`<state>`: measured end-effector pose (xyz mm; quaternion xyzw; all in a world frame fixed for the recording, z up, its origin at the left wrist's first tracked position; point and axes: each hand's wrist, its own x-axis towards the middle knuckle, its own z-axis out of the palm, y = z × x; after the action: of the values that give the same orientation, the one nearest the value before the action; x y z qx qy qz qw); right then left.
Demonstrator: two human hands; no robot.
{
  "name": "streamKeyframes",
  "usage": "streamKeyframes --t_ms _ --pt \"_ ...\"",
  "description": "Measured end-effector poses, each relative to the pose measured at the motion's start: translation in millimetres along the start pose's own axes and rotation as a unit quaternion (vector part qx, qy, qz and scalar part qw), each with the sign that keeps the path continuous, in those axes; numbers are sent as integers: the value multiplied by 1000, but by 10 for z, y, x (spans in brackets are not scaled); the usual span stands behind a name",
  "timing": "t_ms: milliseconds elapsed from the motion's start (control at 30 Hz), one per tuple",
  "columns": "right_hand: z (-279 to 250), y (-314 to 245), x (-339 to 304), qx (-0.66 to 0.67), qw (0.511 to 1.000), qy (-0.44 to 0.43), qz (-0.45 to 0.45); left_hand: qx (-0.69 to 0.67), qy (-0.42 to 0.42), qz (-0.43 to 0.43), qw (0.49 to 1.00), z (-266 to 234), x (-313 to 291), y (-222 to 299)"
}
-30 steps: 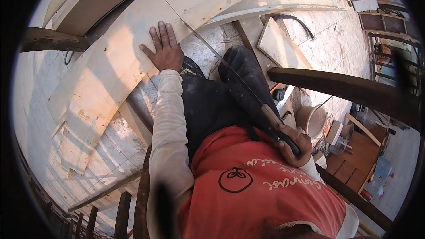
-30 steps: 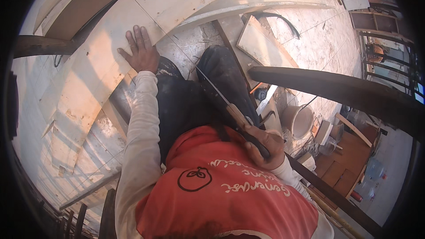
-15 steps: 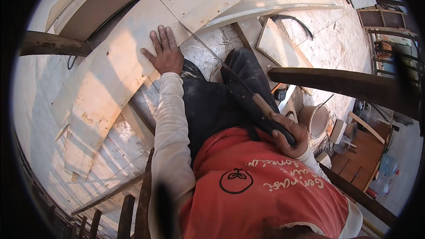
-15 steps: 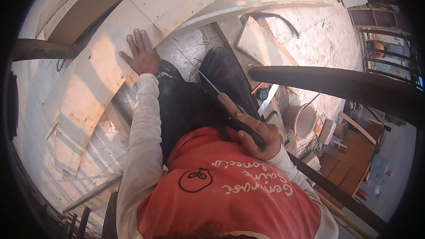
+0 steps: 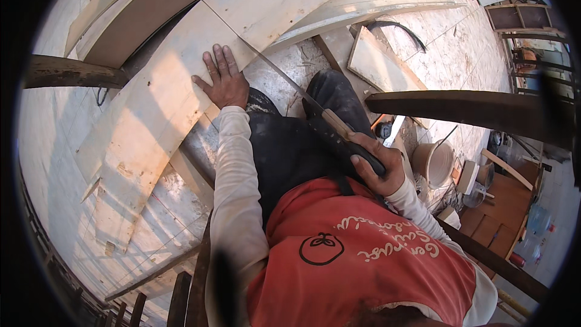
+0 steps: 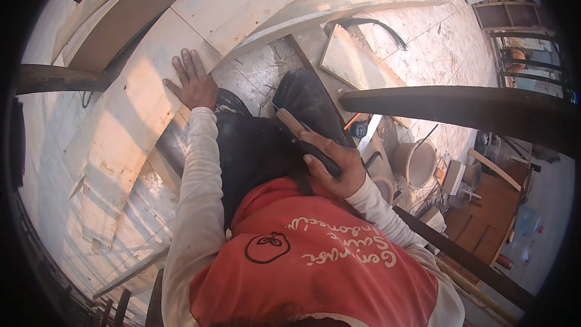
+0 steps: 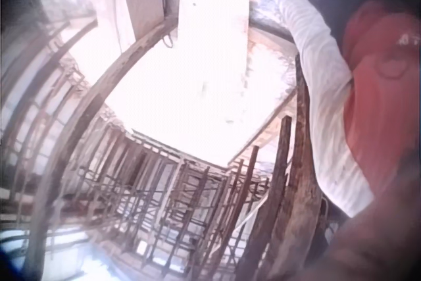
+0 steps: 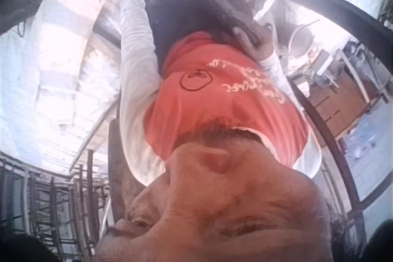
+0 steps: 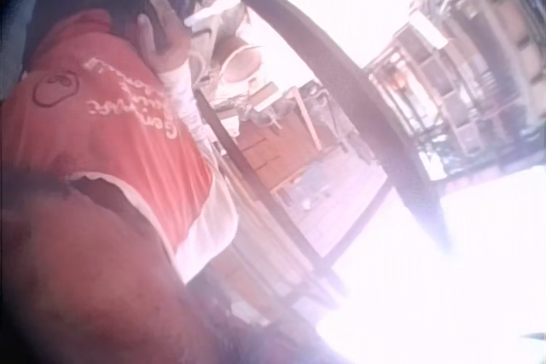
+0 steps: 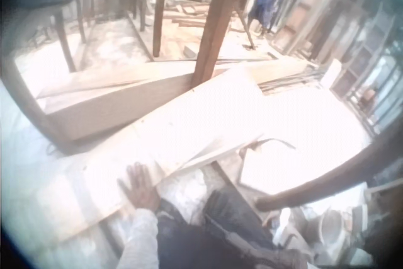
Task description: The person saws a wooden board, hammers a crowbar to remove a piece of wood, and measures another board using a tape measure and a pencil.
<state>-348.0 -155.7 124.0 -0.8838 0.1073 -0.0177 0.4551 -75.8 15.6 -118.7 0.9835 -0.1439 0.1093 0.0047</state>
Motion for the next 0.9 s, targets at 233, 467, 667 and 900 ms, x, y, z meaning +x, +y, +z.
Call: streamKeyframes --t_ms 233,467,667,900 --pt "206 254 157 -8 998 31 -51 68 -9 11 998 -45 19 88" --pt "239 79 441 35 999 6 -12 10 -8 -7 1000 -58 15 34" --pt "-189 216 -612 -12 999 13 -44 77 -24 4 997 -130 -14 107" --pt "616 273 1165 20 995 40 -85 -17 6 8 1000 -119 70 98"
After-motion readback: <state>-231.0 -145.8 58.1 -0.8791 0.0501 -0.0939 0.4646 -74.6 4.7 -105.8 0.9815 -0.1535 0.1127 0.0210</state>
